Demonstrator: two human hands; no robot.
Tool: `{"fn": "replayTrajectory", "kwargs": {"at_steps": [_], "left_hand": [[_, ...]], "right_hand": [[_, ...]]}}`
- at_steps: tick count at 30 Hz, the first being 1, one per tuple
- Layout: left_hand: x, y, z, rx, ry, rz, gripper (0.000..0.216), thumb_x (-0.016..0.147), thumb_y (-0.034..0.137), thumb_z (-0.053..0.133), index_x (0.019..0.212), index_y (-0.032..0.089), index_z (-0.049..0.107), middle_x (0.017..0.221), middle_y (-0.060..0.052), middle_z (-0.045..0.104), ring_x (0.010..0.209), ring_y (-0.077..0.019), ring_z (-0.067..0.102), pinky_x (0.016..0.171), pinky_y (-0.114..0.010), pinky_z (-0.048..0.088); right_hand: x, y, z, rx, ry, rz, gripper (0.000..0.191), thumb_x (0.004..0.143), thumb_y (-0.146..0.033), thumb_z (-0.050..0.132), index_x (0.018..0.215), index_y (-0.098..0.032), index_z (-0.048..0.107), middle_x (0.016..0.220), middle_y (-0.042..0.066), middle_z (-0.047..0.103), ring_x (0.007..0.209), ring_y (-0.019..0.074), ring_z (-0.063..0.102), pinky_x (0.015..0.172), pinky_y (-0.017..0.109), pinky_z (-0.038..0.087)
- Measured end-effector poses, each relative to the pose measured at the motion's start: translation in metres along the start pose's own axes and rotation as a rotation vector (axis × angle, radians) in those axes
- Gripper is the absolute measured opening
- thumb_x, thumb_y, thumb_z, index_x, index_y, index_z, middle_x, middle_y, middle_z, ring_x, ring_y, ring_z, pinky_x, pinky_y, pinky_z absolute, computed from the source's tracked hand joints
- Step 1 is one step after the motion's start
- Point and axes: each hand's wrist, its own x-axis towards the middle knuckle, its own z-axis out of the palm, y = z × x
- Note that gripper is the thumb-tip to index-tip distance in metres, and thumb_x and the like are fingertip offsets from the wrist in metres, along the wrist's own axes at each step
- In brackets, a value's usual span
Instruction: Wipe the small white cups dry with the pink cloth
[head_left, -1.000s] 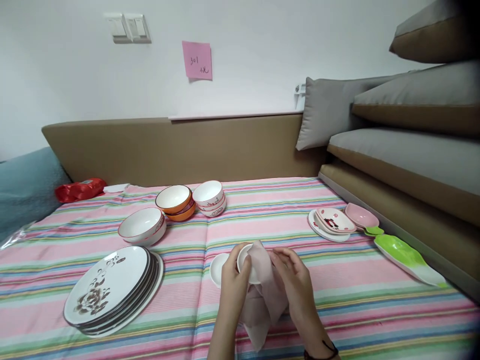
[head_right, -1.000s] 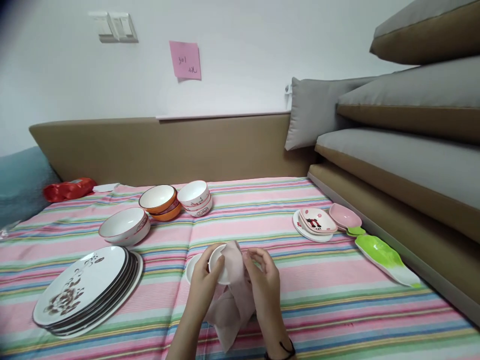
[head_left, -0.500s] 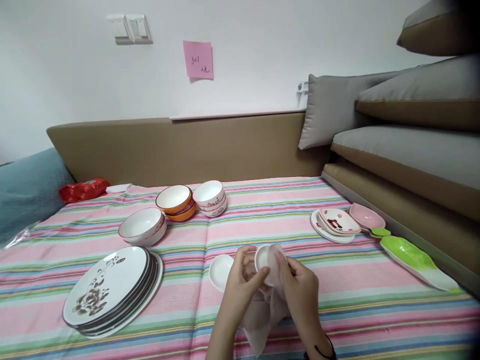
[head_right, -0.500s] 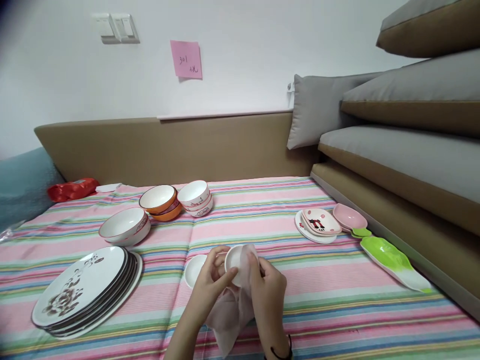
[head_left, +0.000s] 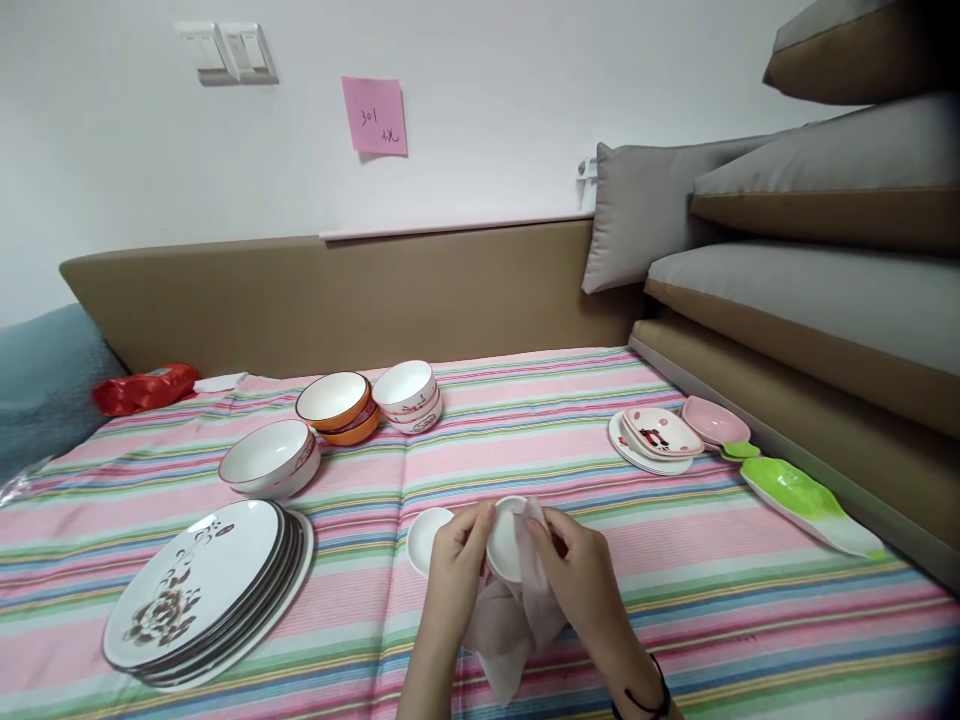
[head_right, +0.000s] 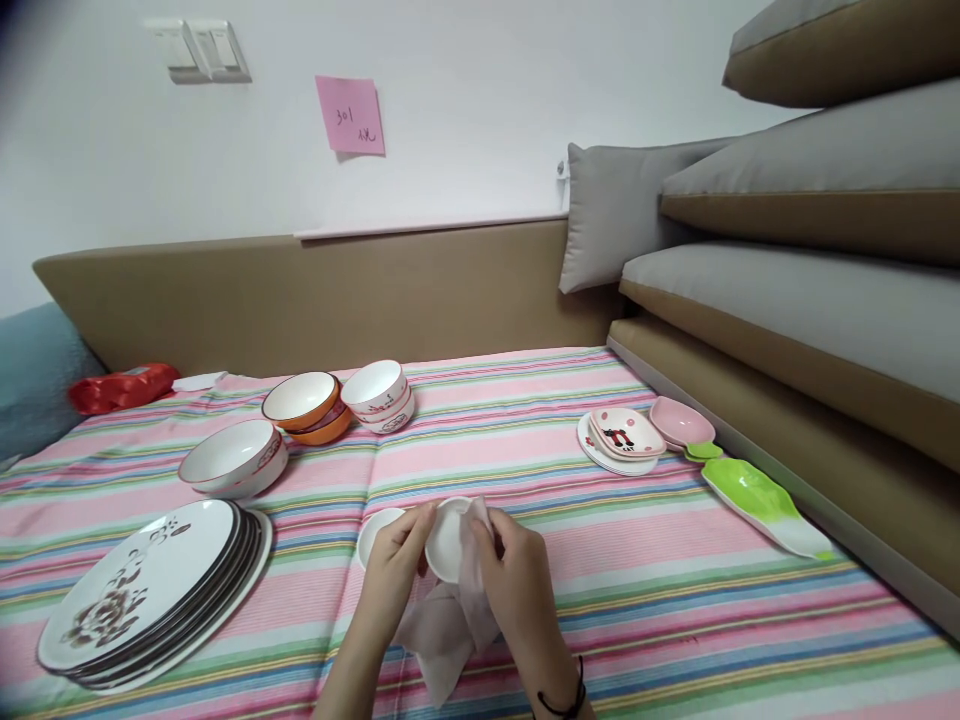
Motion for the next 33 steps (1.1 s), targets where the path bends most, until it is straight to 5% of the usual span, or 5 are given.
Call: {"fn": "replayTrajectory", "kwargs": {"at_steps": [4, 10, 17, 25, 33], "left_hand": [[-0.0002, -0.0015, 0.0036, -0.038, -0.066, -0.031, 0.049, 0.081, 0.060, 0.049, 0.069, 0.014, 0.061, 0.054, 0.002, 0.043, 0.049, -0.0096, 0.039, 0.043, -0.021, 0.030], [-0.0027, -0.0017, 0.0102, -0.290, -0.171, -0.085, 0.046, 0.076, 0.046, 0.064, 0.110, 0.018, 0.052, 0.082, -0.002, 0.060, 0.067, -0.0146, 0.058, 0.058, -0.026, 0.050], [0.0001, 0.0000, 0.0055, -0.073, -0.076, -0.010, 0.039, 0.082, 0.051, 0.051, 0.086, 0.014, 0.064, 0.057, 0.002, 0.050, 0.048, -0.0094, 0.041, 0.044, -0.021, 0.033], [-0.0020, -0.0020, 0.0067, 0.022, -0.069, -0.036, 0.052, 0.084, 0.060, 0.041, 0.053, 0.018, 0.042, 0.045, 0.003, 0.041, 0.045, -0.0107, 0.039, 0.046, -0.024, 0.028], [-0.0008, -0.0071, 0.0060, 0.041, -0.067, -0.074, 0.053, 0.084, 0.061, 0.040, 0.053, 0.019, 0.034, 0.047, 0.004, 0.033, 0.046, -0.0092, 0.034, 0.046, -0.023, 0.025]], "right_hand": [[-0.0010, 0.0018, 0.0003, -0.023, 0.044, 0.022, 0.049, 0.084, -0.053, 0.048, 0.053, -0.016, 0.036, 0.049, -0.003, 0.030, 0.050, 0.0087, 0.031, 0.050, 0.023, 0.021], [0.0001, 0.0058, -0.0022, -0.001, 0.169, 0.097, 0.042, 0.085, -0.051, 0.043, 0.062, -0.017, 0.047, 0.050, -0.002, 0.039, 0.050, 0.0105, 0.036, 0.049, 0.023, 0.026], [-0.0006, 0.0042, -0.0047, -0.006, 0.099, 0.061, 0.052, 0.084, -0.054, 0.046, 0.051, -0.018, 0.029, 0.046, -0.004, 0.026, 0.047, 0.0085, 0.028, 0.048, 0.024, 0.021], [-0.0031, 0.0046, -0.0027, -0.030, 0.087, 0.077, 0.053, 0.084, -0.055, 0.046, 0.052, -0.017, 0.029, 0.047, -0.004, 0.025, 0.048, 0.0085, 0.027, 0.048, 0.024, 0.019], [-0.0050, -0.0008, -0.0016, 0.063, 0.035, 0.028, 0.039, 0.086, -0.048, 0.048, 0.070, -0.015, 0.061, 0.058, 0.000, 0.050, 0.057, 0.0122, 0.044, 0.053, 0.022, 0.031]]}}
